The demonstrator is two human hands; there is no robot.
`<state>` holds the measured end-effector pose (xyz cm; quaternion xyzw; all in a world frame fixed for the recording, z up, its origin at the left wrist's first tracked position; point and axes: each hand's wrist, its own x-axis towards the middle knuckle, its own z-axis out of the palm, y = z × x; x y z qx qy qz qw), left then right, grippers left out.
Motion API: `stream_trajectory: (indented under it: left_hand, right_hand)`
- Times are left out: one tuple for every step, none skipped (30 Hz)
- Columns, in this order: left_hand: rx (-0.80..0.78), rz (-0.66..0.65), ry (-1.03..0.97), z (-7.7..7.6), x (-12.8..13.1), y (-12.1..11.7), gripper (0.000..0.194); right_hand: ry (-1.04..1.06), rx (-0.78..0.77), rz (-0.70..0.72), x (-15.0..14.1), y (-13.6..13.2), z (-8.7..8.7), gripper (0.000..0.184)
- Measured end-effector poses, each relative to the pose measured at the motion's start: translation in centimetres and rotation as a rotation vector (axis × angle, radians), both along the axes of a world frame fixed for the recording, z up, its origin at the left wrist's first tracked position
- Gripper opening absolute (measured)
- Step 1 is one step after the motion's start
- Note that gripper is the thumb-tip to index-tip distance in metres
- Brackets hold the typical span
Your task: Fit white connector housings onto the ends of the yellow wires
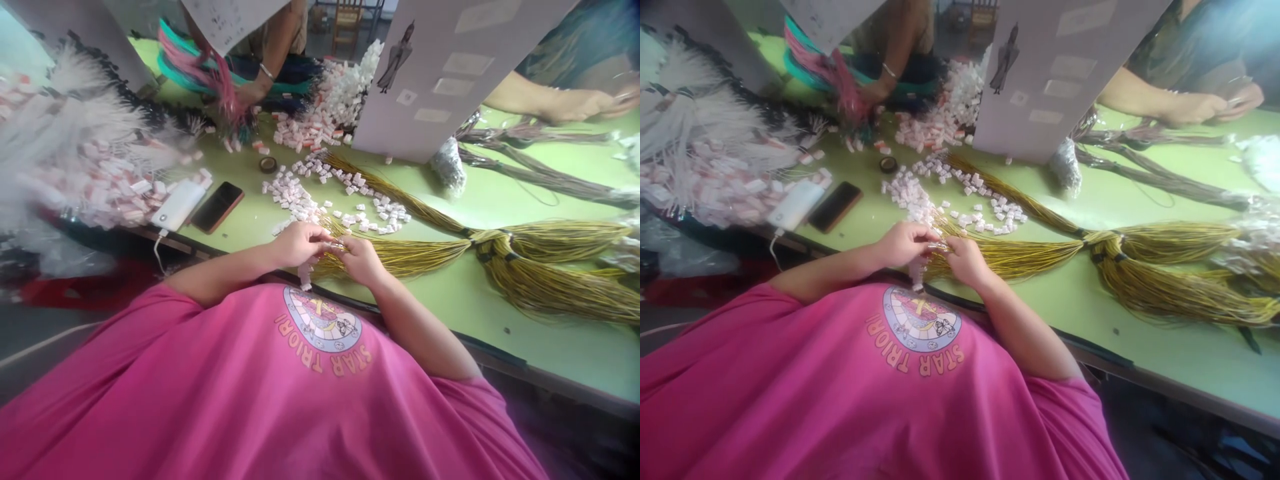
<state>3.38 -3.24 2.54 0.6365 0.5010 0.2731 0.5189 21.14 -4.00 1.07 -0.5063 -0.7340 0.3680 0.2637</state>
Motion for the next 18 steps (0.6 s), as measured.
stream_trajectory:
  left_hand:
    - [0.002, 0.004, -0.006, -0.1, -0.1, 0.0, 0.014]
    - [-0.002, 0.009, -0.016, -0.1, -0.1, 0.0, 0.013]
    - [-0.014, 0.013, -0.032, -0.2, -0.2, 0.0, 0.013]
    - [-0.036, 0.021, -0.051, -0.3, -0.2, 0.0, 0.013]
    - [-0.062, 0.030, -0.071, -0.4, -0.2, 0.0, 0.015]
    - [-0.084, 0.039, -0.089, -0.5, -0.2, 0.0, 0.016]
    - [-0.096, 0.047, -0.099, -0.6, -0.2, 0.0, 0.018]
    - [-0.091, 0.052, -0.099, -0.7, -0.2, 0.0, 0.019]
    - [-0.070, 0.049, -0.088, -0.8, -0.2, 0.0, 0.019]
    - [-0.041, 0.039, -0.068, -0.8, -0.1, 0.0, 0.018]
    - [-0.013, 0.024, -0.042, -0.8, -0.1, -0.1, 0.017]
    - [0.012, 0.005, -0.017, -0.7, -0.1, -0.1, 0.017]
    - [0.037, -0.017, 0.006, -0.5, -0.2, -0.1, 0.017]
    - [0.064, -0.039, 0.031, -0.2, -0.3, -0.1, 0.018]
    - [0.098, -0.064, 0.064, 0.1, -0.4, -0.1, 0.019]
    - [0.143, -0.098, 0.109, 0.6, -0.7, 0.0, 0.018]
    - [0.198, -0.142, 0.166, 1.1, -1.0, 0.1, 0.018]
    - [0.256, -0.188, 0.230, 1.6, -1.5, 0.4, 0.017]
  right_hand:
    - [0.005, 0.006, 0.002, 0.0, 0.0, -0.1, 0.026]
    - [0.008, 0.013, 0.005, 0.0, 0.0, -0.2, 0.025]
    - [0.007, 0.019, 0.009, 0.0, 0.0, -0.3, 0.025]
    - [0.002, 0.028, 0.012, 0.1, 0.0, -0.3, 0.024]
    - [-0.007, 0.040, 0.011, 0.1, 0.0, -0.3, 0.023]
    - [-0.018, 0.054, 0.006, 0.2, 0.0, -0.2, 0.023]
    - [-0.028, 0.068, 0.000, 0.2, 0.0, -0.2, 0.022]
    - [-0.036, 0.081, -0.008, 0.3, 0.0, -0.2, 0.022]
    - [-0.041, 0.089, -0.012, 0.3, 0.0, -0.2, 0.022]
    - [-0.045, 0.091, -0.012, 0.3, 0.0, -0.2, 0.023]
    - [-0.047, 0.091, -0.009, 0.3, 0.0, -0.2, 0.023]
    - [-0.048, 0.088, -0.002, 0.3, 0.0, -0.3, 0.023]
    - [-0.048, 0.087, 0.005, 0.3, 0.0, -0.4, 0.023]
    - [-0.047, 0.083, 0.013, 0.4, 0.0, -0.5, 0.023]
    - [-0.043, 0.072, 0.028, 0.4, 0.0, -0.6, 0.023]
    - [-0.033, 0.061, 0.048, 0.4, 0.1, -0.6, 0.022]
    - [-0.014, 0.057, 0.074, 0.5, 0.1, -0.6, 0.021]
    - [0.015, 0.070, 0.092, 0.6, 0.2, -0.5, 0.020]
